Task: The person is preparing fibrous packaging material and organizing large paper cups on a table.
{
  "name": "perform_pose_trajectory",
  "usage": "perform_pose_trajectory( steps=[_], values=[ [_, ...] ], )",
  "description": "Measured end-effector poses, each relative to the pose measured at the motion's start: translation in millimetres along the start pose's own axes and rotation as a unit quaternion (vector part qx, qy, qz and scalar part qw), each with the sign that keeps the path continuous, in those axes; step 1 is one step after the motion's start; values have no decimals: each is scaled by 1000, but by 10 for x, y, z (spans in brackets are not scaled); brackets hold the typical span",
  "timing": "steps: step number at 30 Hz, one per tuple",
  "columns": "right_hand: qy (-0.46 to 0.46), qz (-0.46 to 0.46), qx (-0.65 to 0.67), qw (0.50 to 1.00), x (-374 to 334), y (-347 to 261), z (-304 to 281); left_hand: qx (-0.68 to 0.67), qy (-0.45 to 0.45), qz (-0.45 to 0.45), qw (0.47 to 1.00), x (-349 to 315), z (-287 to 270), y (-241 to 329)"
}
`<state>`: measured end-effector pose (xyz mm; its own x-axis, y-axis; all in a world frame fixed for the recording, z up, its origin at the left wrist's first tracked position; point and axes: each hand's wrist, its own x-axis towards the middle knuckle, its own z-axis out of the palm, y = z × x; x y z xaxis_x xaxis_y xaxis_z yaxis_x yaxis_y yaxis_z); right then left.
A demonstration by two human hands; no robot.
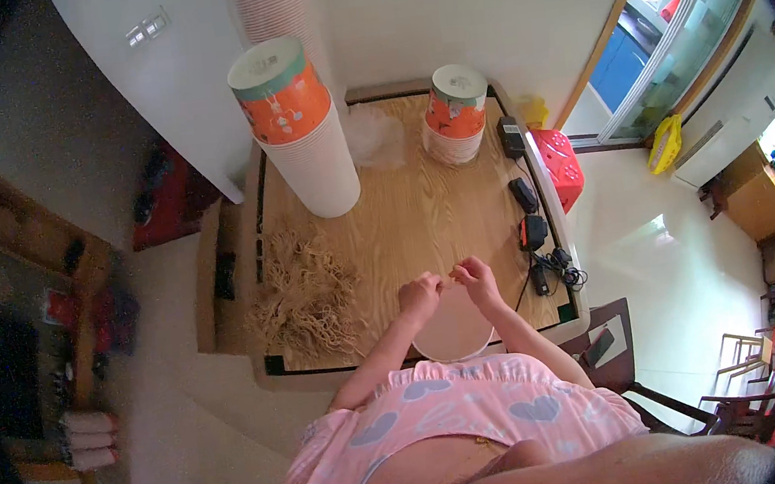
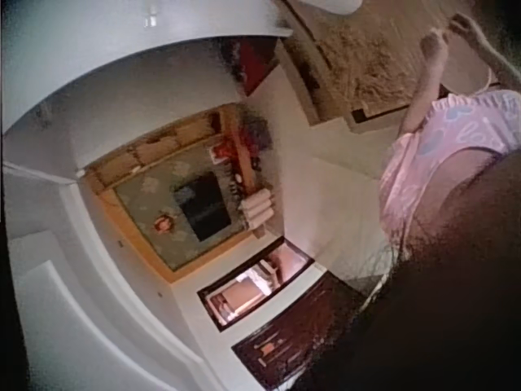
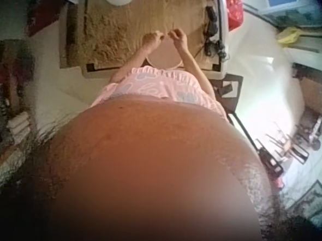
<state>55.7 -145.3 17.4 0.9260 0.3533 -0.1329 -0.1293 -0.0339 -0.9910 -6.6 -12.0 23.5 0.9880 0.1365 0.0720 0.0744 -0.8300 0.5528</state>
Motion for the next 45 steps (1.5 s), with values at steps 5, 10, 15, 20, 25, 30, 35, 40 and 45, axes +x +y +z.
perform_pose_trajectory(
  steps=[5,10,15,20,25,30,35,40,45],
  values=[
    [-13,-45,-172,984,-4,-36,15,-14,-22,-7,1000,-3,-124,10],
    [-77,-249,-455,851,-442,-1107,-488,24,99,90,991,-423,-1118,52],
    [-90,-173,-453,870,-1035,-1228,-933,59,188,-111,974,-1511,-1748,-394],
    [-65,-198,-466,860,-1115,-1041,-1004,-29,259,-218,941,-1719,-1243,-413],
    [-64,-246,-464,848,-753,-1026,-1074,-133,279,-227,924,-1441,-744,-545],
    [-27,-192,-393,899,-352,-679,-890,-106,249,-39,962,-586,-804,-246],
    [-73,-116,-377,916,-209,-308,-437,-60,82,90,991,61,-461,54],
    [-147,-44,-451,879,-46,-117,-282,-20,-37,-1,999,253,68,-49],
    [-88,183,-252,946,190,332,-363,-32,-22,-62,997,67,202,23]
  ],
)
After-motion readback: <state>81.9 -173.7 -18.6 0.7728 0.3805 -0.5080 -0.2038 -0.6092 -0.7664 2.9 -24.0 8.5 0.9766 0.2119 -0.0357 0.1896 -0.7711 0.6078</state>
